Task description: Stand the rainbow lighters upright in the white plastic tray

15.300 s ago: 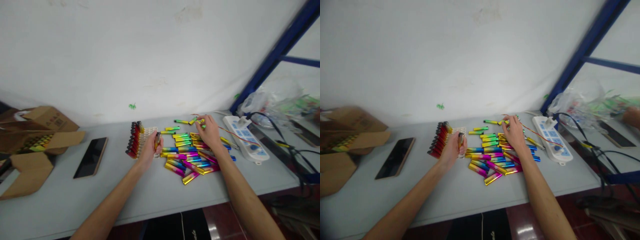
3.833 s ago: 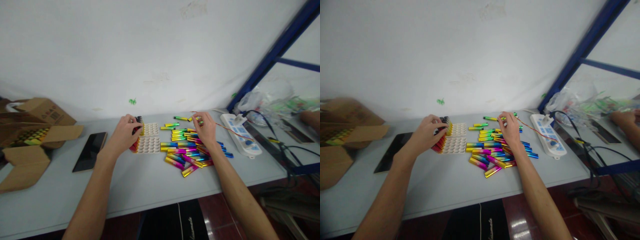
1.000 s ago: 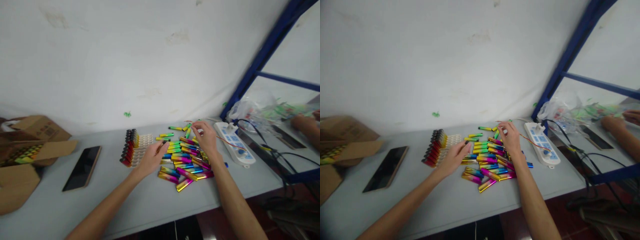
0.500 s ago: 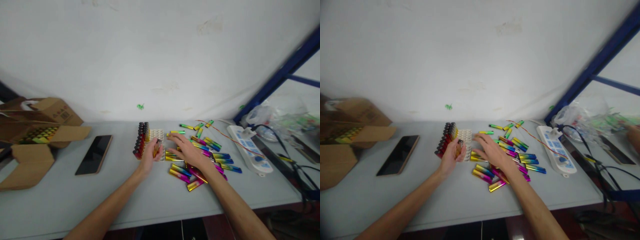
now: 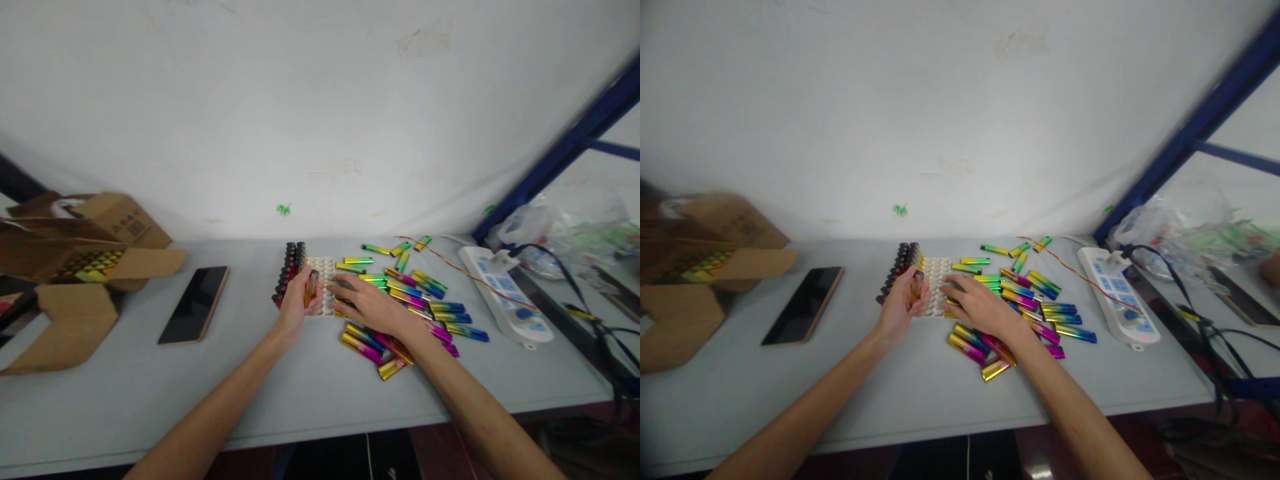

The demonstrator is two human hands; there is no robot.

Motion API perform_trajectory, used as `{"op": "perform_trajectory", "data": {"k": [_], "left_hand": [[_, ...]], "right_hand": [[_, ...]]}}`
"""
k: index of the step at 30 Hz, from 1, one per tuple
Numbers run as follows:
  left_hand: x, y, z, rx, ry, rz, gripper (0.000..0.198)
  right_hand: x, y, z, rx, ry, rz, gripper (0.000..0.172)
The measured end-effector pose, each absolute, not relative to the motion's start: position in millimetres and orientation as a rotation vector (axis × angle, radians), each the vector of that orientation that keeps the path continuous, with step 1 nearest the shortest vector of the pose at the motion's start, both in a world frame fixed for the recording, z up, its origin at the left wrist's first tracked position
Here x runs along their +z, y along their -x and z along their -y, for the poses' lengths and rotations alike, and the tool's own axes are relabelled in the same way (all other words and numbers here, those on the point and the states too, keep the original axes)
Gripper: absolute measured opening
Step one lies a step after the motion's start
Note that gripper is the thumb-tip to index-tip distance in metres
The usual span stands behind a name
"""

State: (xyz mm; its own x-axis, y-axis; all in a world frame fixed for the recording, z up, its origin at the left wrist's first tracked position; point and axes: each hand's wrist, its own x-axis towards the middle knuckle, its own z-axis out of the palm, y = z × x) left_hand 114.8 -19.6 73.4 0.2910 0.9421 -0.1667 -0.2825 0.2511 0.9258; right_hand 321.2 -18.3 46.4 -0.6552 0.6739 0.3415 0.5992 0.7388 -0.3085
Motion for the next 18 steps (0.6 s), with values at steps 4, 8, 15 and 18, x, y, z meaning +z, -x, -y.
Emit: {"op": "perform_trajectory", "data": {"k": [4, 8, 15, 18], "left_hand": [[73.8, -114.9, 20.2, 0.965, -0.924, -0.844, 0.058], [75.2, -114.5, 19.7, 0.933, -0.907, -0.817, 0.054], [74.5, -116.3, 21.2, 0.934, -0.845, -0.799, 0.046], [72.9, -118.1, 22.6, 0.951, -0.839, -0.808, 0.043]], "right_hand": [[47.5, -323.7, 18.6, 0.202, 0.99, 2.503, 0.037], [48.4, -328.7, 18.1, 0.22, 0.988, 2.504, 0.037], [47.9, -333.8, 19.8, 0.294, 1.006, 2.459, 0.038], [47.2, -333.9, 20.7, 0.302, 1.026, 2.466, 0.04]]}}
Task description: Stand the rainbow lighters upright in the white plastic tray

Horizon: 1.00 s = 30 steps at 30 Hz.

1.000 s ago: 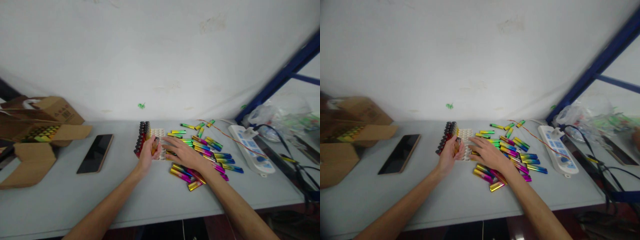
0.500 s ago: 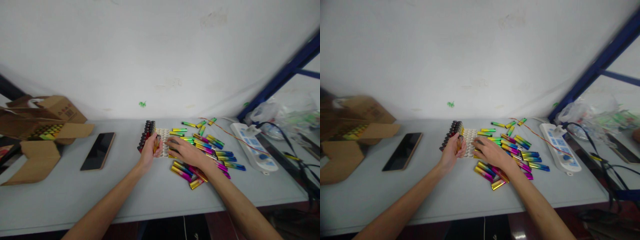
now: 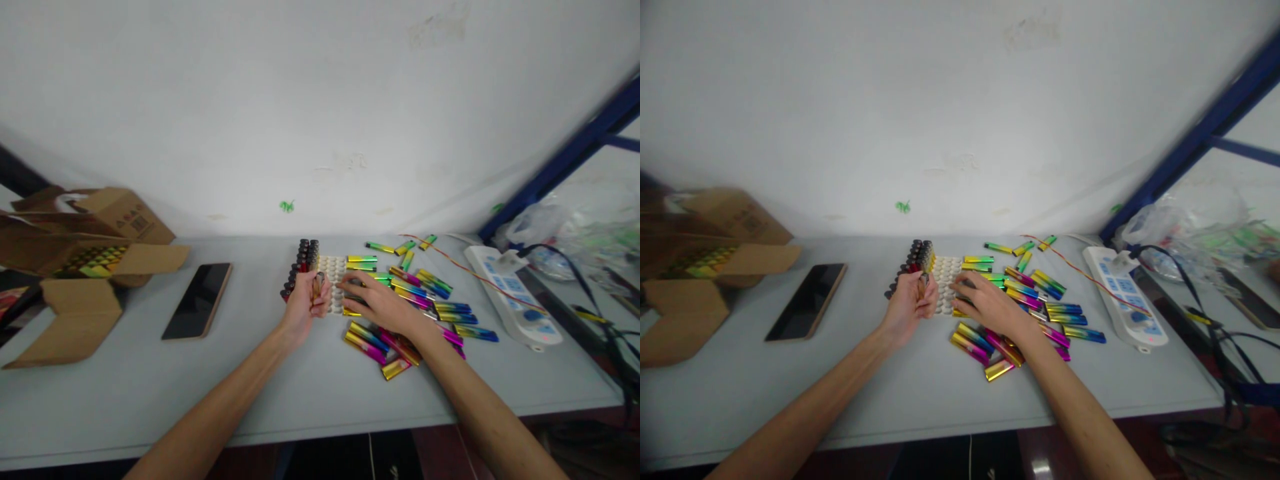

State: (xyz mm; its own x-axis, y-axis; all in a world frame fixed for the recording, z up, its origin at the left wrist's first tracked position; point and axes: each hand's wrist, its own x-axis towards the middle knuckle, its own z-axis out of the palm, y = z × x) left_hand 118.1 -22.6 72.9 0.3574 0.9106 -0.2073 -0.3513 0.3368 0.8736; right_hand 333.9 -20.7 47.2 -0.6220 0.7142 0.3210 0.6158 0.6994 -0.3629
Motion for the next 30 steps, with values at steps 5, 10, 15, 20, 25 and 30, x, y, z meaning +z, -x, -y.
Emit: {"op": "perform_trajectory", "data": {"k": [5, 10, 15, 20, 25, 30], "left_hand": [[72.1, -118.6, 23.8, 0.96, -0.833, -0.813, 0.04], [74.2, -120.0, 23.8, 0.974, -0.845, -0.805, 0.047], [85.6, -119.6, 24.7, 1.08, -1.021, -0.744, 0.052], [110.9, -98.1, 18.0, 1.312, -1.387, -0.817, 0.042], [118.0, -67.4, -0.9, 1.321, -1.851, -1.068, 0.036], [107.7, -51.5, -9.2, 1.151, -2.151, -1.268, 0.03]], "right_hand": [[45.5, -334.3, 19.9, 0.327, 1.025, 2.467, 0.042], [46.1, -333.8, 19.0, 0.328, 1.024, 2.477, 0.042], [47.3, -332.3, 18.7, 0.31, 1.027, 2.493, 0.039], [47.9, -331.6, 18.9, 0.299, 1.019, 2.479, 0.039], [45.9, -332.1, 17.7, 0.268, 0.989, 2.462, 0.036], [44.2, -332.3, 17.1, 0.244, 0.982, 2.463, 0.037]]}}
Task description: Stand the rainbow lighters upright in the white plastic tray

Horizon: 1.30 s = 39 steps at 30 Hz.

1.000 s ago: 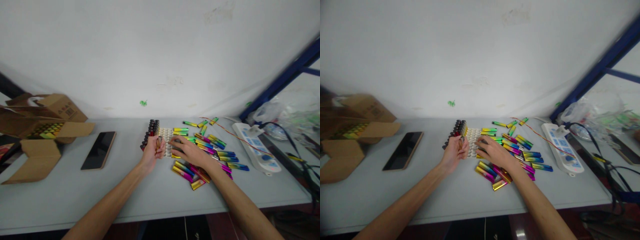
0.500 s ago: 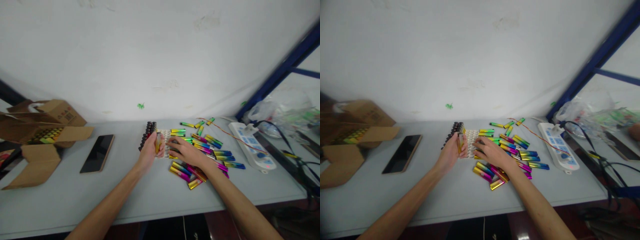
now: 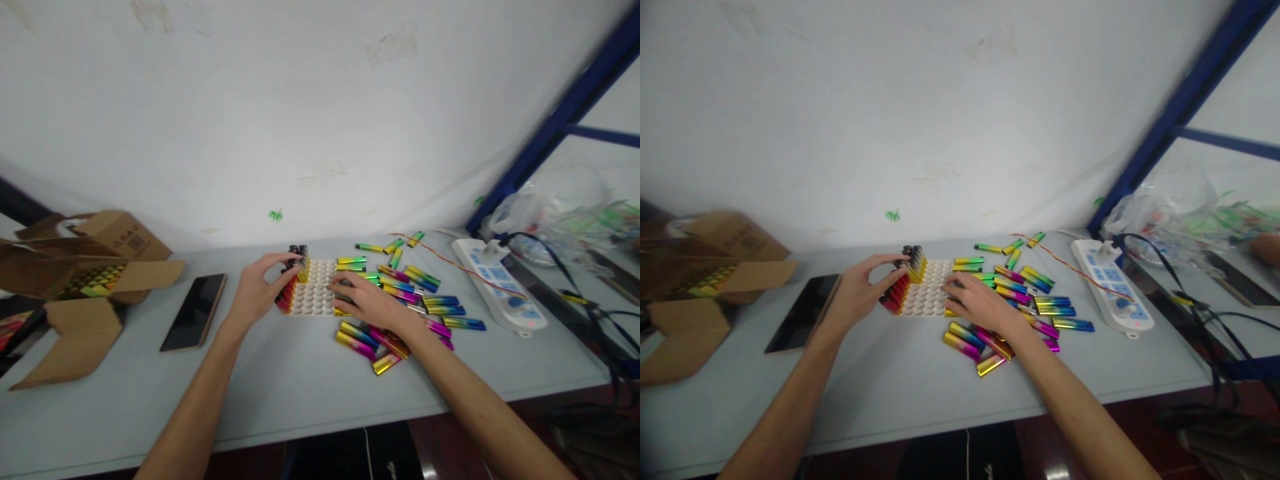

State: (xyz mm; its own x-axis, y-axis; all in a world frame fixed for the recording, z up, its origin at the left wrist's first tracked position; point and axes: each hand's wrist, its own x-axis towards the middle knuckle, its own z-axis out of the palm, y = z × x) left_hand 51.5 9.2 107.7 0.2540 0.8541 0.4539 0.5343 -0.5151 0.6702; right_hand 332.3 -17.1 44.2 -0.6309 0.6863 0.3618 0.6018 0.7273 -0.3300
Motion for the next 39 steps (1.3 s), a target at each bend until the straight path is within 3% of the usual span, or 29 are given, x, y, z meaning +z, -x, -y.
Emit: {"op": "perform_trajectory", "data": {"k": [10, 20, 33, 39], "left_hand": [[111.4, -51.0, -2.5, 0.828, -2.46, -1.457, 0.022], [106.7, -55.2, -2.5, 0.776, -2.478, -1.508, 0.021], [74.8, -66.1, 0.2, 1.093, -2.481, -1.423, 0.025], [57.8, -78.2, -0.4, 1.207, -2.356, -1.442, 0.041]], "right_hand": [[45.3, -331.8, 18.7, 0.235, 1.001, 2.46, 0.035], [44.5, -331.3, 19.0, 0.26, 1.009, 2.46, 0.039], [43.2, -329.6, 17.3, 0.314, 1.011, 2.431, 0.043], [43.7, -330.2, 17.3, 0.295, 1.003, 2.44, 0.042]]}}
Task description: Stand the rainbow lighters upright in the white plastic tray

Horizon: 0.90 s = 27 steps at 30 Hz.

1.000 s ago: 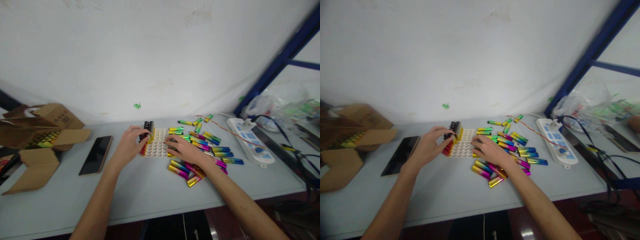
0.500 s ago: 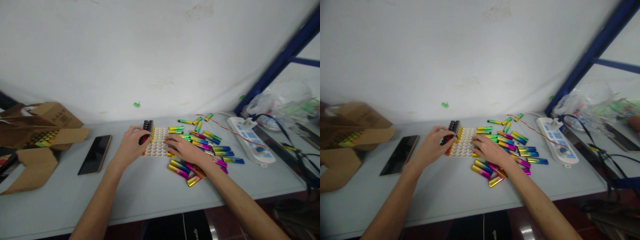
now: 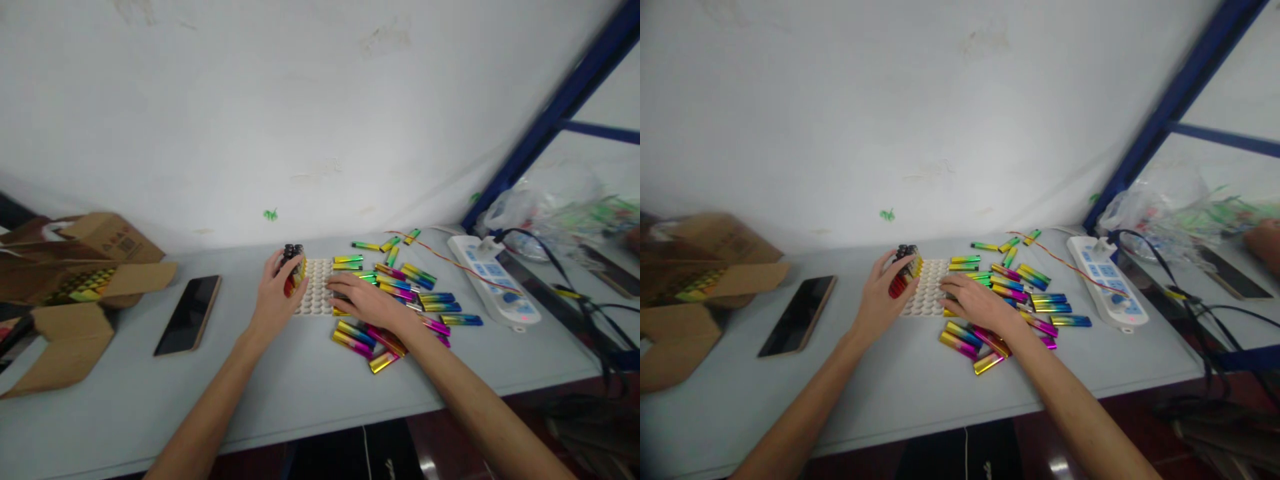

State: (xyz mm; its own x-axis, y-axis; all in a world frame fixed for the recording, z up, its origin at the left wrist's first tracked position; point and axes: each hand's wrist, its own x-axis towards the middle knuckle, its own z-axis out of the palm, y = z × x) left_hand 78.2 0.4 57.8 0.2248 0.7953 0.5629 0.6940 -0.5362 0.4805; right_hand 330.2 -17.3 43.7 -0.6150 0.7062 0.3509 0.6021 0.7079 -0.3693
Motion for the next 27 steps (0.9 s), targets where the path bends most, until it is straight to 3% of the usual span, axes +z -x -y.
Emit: {"op": "perform_trajectory", "data": {"k": [15, 27], "left_hand": [[53.0, -89.4, -6.9, 1.369, -2.173, -1.518, 0.034], [58.4, -86.9, -2.0, 1.304, -2.236, -1.52, 0.04]], "right_hand": [[46.2, -330.6, 13.2, 0.302, 1.004, 2.427, 0.043], [63.6, -346.8, 9.0, 0.439, 1.028, 2.331, 0.043]]}}
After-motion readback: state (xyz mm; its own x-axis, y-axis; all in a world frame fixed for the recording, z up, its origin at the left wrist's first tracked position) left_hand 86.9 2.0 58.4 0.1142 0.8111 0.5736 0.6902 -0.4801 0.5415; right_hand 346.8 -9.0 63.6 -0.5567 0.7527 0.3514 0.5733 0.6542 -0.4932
